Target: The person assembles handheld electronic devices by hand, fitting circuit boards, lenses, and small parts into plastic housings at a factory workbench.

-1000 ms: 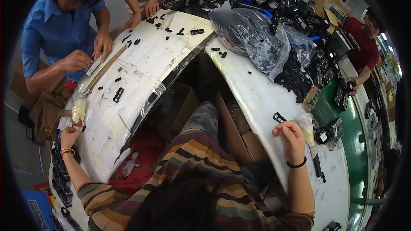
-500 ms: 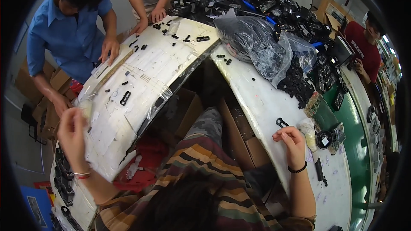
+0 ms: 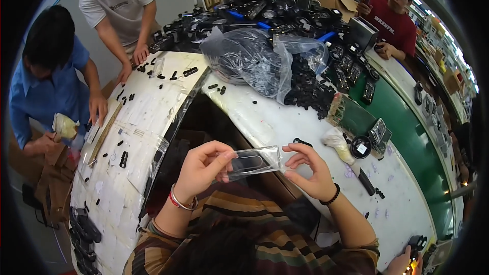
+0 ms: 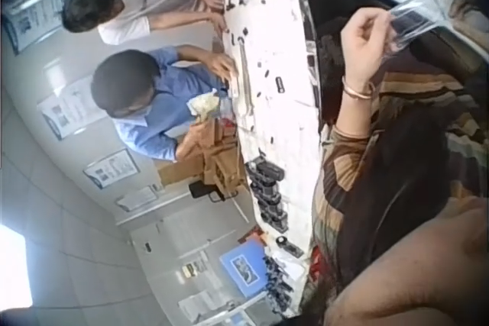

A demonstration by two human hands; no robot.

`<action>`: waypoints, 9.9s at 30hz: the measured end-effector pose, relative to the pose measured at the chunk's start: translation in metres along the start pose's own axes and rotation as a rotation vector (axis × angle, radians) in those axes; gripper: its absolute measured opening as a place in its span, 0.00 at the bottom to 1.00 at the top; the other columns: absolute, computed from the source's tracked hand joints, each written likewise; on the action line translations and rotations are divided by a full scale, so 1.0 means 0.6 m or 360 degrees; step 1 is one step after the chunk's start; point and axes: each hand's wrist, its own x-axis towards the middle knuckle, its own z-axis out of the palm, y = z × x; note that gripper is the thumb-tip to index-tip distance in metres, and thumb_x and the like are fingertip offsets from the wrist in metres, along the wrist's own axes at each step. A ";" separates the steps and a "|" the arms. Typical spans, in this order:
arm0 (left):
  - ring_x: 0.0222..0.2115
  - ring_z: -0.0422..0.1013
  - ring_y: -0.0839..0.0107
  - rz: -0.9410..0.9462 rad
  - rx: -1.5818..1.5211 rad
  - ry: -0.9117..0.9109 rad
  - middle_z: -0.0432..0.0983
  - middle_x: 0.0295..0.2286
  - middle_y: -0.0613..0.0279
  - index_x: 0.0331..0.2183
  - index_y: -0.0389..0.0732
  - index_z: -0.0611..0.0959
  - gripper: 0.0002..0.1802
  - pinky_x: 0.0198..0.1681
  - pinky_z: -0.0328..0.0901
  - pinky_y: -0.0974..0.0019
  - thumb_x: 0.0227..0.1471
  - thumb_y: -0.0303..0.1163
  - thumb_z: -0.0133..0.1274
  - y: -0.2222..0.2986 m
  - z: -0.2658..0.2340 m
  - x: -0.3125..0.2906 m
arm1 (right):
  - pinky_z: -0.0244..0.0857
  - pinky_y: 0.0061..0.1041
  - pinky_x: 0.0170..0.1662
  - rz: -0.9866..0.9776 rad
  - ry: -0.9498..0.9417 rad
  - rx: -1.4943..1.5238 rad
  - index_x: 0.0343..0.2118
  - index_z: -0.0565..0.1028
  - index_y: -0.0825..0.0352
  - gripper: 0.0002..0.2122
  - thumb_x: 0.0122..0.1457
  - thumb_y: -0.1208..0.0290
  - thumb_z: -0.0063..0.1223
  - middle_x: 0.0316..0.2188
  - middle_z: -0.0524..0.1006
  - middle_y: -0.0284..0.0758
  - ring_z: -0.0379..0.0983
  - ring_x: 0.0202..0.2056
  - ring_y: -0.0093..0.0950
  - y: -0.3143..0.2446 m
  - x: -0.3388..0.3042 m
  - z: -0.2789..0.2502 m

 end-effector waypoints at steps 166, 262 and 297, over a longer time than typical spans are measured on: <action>0.37 0.66 0.65 0.1433 0.1881 -0.0145 0.72 0.33 0.65 0.35 0.42 0.79 0.15 0.39 0.60 0.63 0.39 0.29 0.59 -0.058 0.158 0.343 | 0.58 0.29 0.46 0.0052 -0.0068 -0.1571 0.43 0.75 0.67 0.21 0.45 0.63 0.60 0.34 0.73 0.31 0.68 0.37 0.29 0.026 0.029 -0.064; 0.40 0.60 0.66 0.1073 0.0841 -0.0307 0.63 0.40 0.58 0.52 0.38 0.72 0.35 0.41 0.59 0.70 0.43 0.41 0.62 -0.041 0.169 0.158 | 0.53 0.31 0.56 0.0026 0.0367 0.0207 0.58 0.50 0.74 0.35 0.59 0.54 0.50 0.52 0.62 0.43 0.61 0.52 0.33 0.033 -0.004 -0.009; 0.24 0.74 0.65 0.0732 0.0448 -0.0140 0.78 0.24 0.51 0.30 0.31 0.81 0.15 0.30 0.66 0.69 0.57 0.29 0.42 -0.069 0.102 0.208 | 0.58 0.27 0.36 -0.0348 -0.0100 -0.1956 0.51 0.71 0.53 0.27 0.48 0.49 0.54 0.30 0.68 0.29 0.65 0.32 0.27 0.028 0.048 -0.067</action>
